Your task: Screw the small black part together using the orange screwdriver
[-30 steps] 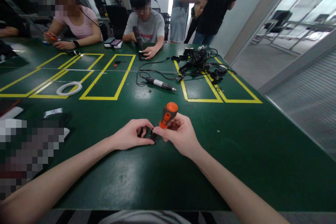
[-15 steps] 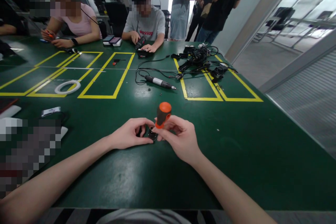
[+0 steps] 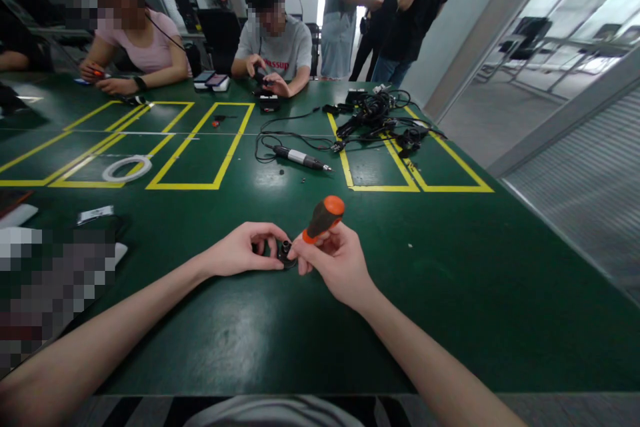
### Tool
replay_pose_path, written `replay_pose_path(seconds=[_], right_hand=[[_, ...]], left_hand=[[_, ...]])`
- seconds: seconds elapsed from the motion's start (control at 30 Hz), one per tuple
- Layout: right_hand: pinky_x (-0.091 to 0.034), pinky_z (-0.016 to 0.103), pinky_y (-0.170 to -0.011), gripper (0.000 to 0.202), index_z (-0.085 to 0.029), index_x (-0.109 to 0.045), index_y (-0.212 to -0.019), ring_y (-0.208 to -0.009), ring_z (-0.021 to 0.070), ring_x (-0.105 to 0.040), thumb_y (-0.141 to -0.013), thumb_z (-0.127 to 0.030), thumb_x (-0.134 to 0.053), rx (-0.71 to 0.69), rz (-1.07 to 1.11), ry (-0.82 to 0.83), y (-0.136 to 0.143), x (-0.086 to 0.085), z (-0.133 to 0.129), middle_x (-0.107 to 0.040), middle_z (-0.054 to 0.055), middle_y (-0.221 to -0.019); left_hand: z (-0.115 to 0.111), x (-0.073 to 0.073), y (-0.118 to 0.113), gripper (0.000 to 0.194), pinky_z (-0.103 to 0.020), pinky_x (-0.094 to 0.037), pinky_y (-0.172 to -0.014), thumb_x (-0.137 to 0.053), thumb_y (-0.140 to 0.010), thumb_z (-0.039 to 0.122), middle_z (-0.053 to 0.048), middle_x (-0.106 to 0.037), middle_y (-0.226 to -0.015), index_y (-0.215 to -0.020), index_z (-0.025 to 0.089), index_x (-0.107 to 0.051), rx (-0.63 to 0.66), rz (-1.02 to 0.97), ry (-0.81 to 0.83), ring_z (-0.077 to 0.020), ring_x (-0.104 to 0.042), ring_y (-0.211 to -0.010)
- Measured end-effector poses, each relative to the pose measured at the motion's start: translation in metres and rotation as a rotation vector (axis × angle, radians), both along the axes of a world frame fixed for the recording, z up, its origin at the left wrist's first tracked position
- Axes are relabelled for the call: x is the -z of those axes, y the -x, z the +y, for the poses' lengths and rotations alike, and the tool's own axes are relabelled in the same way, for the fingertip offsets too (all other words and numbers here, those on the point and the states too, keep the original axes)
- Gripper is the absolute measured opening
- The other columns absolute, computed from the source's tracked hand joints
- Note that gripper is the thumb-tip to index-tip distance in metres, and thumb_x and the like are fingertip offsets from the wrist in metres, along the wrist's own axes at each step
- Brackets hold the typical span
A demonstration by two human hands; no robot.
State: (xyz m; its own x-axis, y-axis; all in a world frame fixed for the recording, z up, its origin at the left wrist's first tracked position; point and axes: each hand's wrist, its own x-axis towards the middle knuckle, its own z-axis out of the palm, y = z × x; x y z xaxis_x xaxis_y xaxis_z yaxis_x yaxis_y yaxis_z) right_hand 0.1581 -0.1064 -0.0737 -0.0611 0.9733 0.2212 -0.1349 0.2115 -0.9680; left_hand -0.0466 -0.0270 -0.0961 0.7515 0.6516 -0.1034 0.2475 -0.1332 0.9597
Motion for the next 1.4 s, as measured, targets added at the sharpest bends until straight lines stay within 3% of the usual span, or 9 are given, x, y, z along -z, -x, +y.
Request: replay_pose_path(seconds=[0.17,0.27,0.4,0.53,0.63,0.9,1.03,1.17,1.4], right_hand=[[-0.052,0.024,-0.049,0.028,-0.018,-0.07,-0.075,-0.051,0.0107,-0.059,-0.077,-0.035,-0.091,0.025,-0.042,-0.048,-0.0055,-0.001,0.003,-0.067,0.001,-0.074],[-0.054,0.026,-0.05,0.027,-0.017,-0.072,-0.077,-0.052,0.0122,-0.062,-0.084,-0.039,-0.086,-0.024,-0.034,-0.052,-0.006,0.0014,0.0034,-0.067,0.002,-0.071],[-0.057,0.026,-0.051,0.03,-0.017,-0.072,-0.099,-0.053,0.015,-0.069,-0.096,-0.047,-0.074,-0.077,0.031,-0.017,-0.0031,0.0038,0.0032,-0.07,0.002,-0.074],[-0.059,0.026,-0.054,0.034,-0.021,-0.062,-0.107,-0.056,0.015,-0.071,-0.095,-0.049,-0.075,-0.11,0.075,-0.022,-0.002,0.0032,0.0034,-0.073,0.001,-0.079],[-0.057,0.025,-0.052,0.035,-0.022,-0.058,-0.095,-0.054,0.0148,-0.069,-0.09,-0.048,-0.081,-0.137,0.066,-0.009,-0.0032,0.0017,0.0029,-0.073,0.001,-0.076],[-0.053,0.026,-0.049,0.029,-0.019,-0.069,-0.08,-0.051,0.0128,-0.059,-0.083,-0.041,-0.088,-0.061,-0.052,-0.03,-0.0091,-0.0021,0.0037,-0.064,0.0,-0.068],[-0.055,0.029,-0.052,0.033,-0.019,-0.072,-0.092,-0.053,0.0141,-0.062,-0.094,-0.051,-0.074,-0.091,-0.015,-0.028,-0.0084,0.0013,0.0048,-0.068,0.003,-0.076],[-0.059,0.031,-0.061,0.037,-0.021,-0.066,-0.107,-0.06,0.0144,-0.065,-0.089,-0.05,-0.081,-0.072,0.038,-0.03,-0.006,0.0048,0.0041,-0.073,0.004,-0.086],[-0.054,0.026,-0.053,0.031,-0.019,-0.068,-0.079,-0.056,0.0123,-0.057,-0.08,-0.041,-0.09,-0.017,-0.062,-0.022,-0.0078,-0.0005,0.0033,-0.066,0.002,-0.076]], left_hand=[[-0.0001,0.0003,-0.0003,0.04,-0.021,-0.041,-0.058,-0.085,-0.075,0.031,0.001,-0.07,-0.075,-0.107,0.013,-0.073,0.005,-0.004,-0.018,-0.0095,-0.06,-0.064],[-0.0005,0.0009,0.0,0.046,-0.021,-0.041,-0.059,-0.085,-0.074,0.033,-0.006,-0.077,-0.094,-0.114,0.013,-0.072,-0.004,-0.015,-0.02,-0.0109,-0.064,-0.07],[-0.0016,0.0012,-0.0002,0.059,-0.022,-0.043,-0.061,-0.086,-0.074,0.032,-0.011,-0.077,-0.115,-0.127,0.016,-0.067,-0.01,-0.037,0.024,-0.0093,-0.062,-0.069],[-0.0015,0.0016,-0.0009,0.044,-0.021,-0.043,-0.06,-0.085,-0.074,0.033,-0.007,-0.078,-0.101,-0.111,0.013,-0.073,-0.009,-0.016,0.028,-0.0083,-0.057,-0.066],[-0.0008,0.0024,-0.0009,0.044,-0.022,-0.044,-0.06,-0.086,-0.073,0.034,-0.006,-0.077,-0.095,-0.109,0.013,-0.074,-0.017,-0.009,0.015,-0.0099,-0.06,-0.069],[-0.0008,0.0032,-0.0001,0.044,-0.022,-0.044,-0.06,-0.085,-0.074,0.034,-0.006,-0.076,-0.098,-0.111,0.013,-0.074,-0.009,-0.018,-0.006,-0.0098,-0.06,-0.069],[-0.0013,0.0027,-0.001,0.044,-0.021,-0.044,-0.059,-0.086,-0.074,0.035,-0.004,-0.075,-0.092,-0.111,0.013,-0.074,-0.012,0.0,-0.01,-0.0103,-0.06,-0.069],[-0.0019,0.0017,-0.0015,0.043,-0.021,-0.043,-0.058,-0.085,-0.074,0.035,-0.003,-0.074,-0.087,-0.109,0.013,-0.073,-0.02,0.002,-0.004,-0.01,-0.059,-0.067],[-0.0008,0.0024,-0.0011,0.042,-0.022,-0.044,-0.059,-0.084,-0.074,0.034,-0.004,-0.075,-0.092,-0.109,0.014,-0.074,-0.004,-0.007,-0.015,-0.0101,-0.06,-0.068]])
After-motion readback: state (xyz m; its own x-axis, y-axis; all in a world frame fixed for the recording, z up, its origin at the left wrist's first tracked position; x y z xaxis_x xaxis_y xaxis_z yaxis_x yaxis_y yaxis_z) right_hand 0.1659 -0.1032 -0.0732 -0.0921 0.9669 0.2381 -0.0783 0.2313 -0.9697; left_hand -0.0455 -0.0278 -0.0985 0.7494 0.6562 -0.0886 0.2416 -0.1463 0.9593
